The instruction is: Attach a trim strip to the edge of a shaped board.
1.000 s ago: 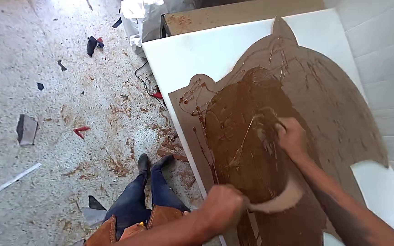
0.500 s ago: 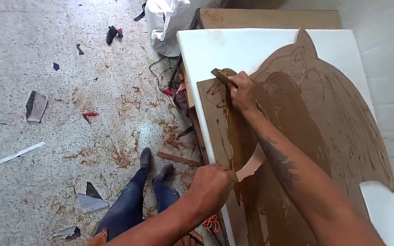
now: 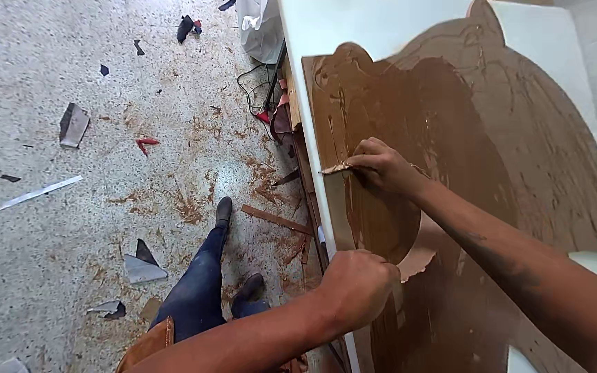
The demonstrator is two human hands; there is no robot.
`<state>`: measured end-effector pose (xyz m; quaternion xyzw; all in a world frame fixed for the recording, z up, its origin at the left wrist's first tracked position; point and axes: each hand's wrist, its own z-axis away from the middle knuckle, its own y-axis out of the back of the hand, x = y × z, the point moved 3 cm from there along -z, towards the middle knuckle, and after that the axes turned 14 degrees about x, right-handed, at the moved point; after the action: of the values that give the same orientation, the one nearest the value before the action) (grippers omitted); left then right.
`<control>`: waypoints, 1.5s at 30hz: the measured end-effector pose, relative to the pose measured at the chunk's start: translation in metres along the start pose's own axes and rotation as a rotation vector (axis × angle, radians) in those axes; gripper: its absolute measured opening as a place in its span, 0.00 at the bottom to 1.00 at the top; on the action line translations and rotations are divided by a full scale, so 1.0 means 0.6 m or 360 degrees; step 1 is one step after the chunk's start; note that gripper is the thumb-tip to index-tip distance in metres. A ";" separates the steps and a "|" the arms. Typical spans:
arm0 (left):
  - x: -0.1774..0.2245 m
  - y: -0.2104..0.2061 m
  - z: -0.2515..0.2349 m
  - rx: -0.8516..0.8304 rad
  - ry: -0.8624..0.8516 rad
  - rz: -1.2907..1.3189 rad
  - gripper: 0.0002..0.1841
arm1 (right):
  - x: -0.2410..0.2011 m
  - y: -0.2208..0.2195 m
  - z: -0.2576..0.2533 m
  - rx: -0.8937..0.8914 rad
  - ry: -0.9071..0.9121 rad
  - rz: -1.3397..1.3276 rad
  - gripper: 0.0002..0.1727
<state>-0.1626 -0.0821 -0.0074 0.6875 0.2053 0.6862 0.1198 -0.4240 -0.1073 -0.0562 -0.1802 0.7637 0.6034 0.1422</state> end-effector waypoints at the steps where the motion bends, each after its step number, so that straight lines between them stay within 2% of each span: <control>1: 0.015 -0.035 0.023 -0.0023 -0.0008 -0.0005 0.10 | -0.027 -0.002 0.048 -0.0004 -0.0008 0.0007 0.16; 7: 0.126 -0.251 0.189 -0.0217 -0.0139 0.0051 0.10 | -0.218 0.002 0.383 -0.0003 -0.0141 -0.0014 0.16; 11: 0.201 -0.376 0.298 -0.0554 -0.0269 0.0116 0.09 | -0.364 0.001 0.630 -0.0028 -0.0291 0.0002 0.17; 14: 0.237 -0.442 0.362 -0.0836 -0.0411 0.0131 0.06 | -0.459 0.004 0.795 -0.0016 -0.0559 0.0029 0.19; 16: 0.248 -0.452 0.388 -0.0995 -0.0451 0.0107 0.06 | -0.510 0.015 0.893 0.0191 -0.0880 0.0186 0.16; 18: 0.236 -0.432 0.406 -0.1018 -0.0474 0.0042 0.06 | -0.552 0.032 0.980 0.0464 -0.1382 0.0547 0.13; 21: 0.171 -0.333 0.411 -0.0909 -0.0401 -0.0100 0.07 | -0.613 0.028 1.045 0.0707 -0.2146 0.0867 0.12; 24: 0.066 -0.194 0.396 -0.0695 -0.0368 -0.0246 0.07 | -0.658 -0.030 1.025 0.0852 -0.2640 0.0884 0.12; 26: -0.017 -0.094 0.378 -0.0486 -0.0349 -0.0326 0.07 | -0.662 -0.058 0.961 0.1023 -0.2778 0.0888 0.12; 29: -0.127 0.070 0.336 -0.0239 -0.0208 -0.0414 0.09 | -0.627 -0.098 0.825 0.1213 -0.2793 0.0868 0.12; 32: -0.212 0.248 0.287 -0.0126 -0.0097 -0.0522 0.10 | -0.540 -0.131 0.644 0.1367 -0.2709 0.0892 0.10; 34: -0.210 0.350 0.232 -0.0135 0.0077 -0.0532 0.08 | -0.451 -0.133 0.512 0.1494 -0.2648 0.0861 0.08; 36: -0.195 0.422 0.177 -0.0068 0.0205 -0.0581 0.08 | -0.363 -0.111 0.398 0.1513 -0.2641 0.0760 0.09; 38: -0.208 0.493 0.135 0.0058 0.0116 -0.0635 0.08 | -0.295 -0.077 0.324 0.1549 -0.2649 0.0669 0.10; 40: -0.234 0.532 0.087 0.0178 -0.0109 -0.0728 0.12 | -0.282 -0.038 0.323 0.1689 -0.2726 0.0617 0.13; 41: -0.230 0.523 0.063 0.0171 -0.0192 -0.0709 0.12 | -0.301 -0.025 0.354 0.1771 -0.2805 0.0595 0.15; 43: -0.213 0.464 0.022 0.0017 -0.0311 -0.0607 0.10 | -0.392 -0.024 0.447 0.1844 -0.3047 0.0660 0.19; 45: -0.199 0.370 -0.007 -0.0246 -0.0420 -0.0490 0.07 | -0.502 -0.037 0.544 0.1846 -0.3337 0.0807 0.20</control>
<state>-0.1374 -0.3328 -0.0151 0.7208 0.2373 0.5774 0.3013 -0.1447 0.2368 -0.0203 0.6367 0.4486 0.0375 0.6260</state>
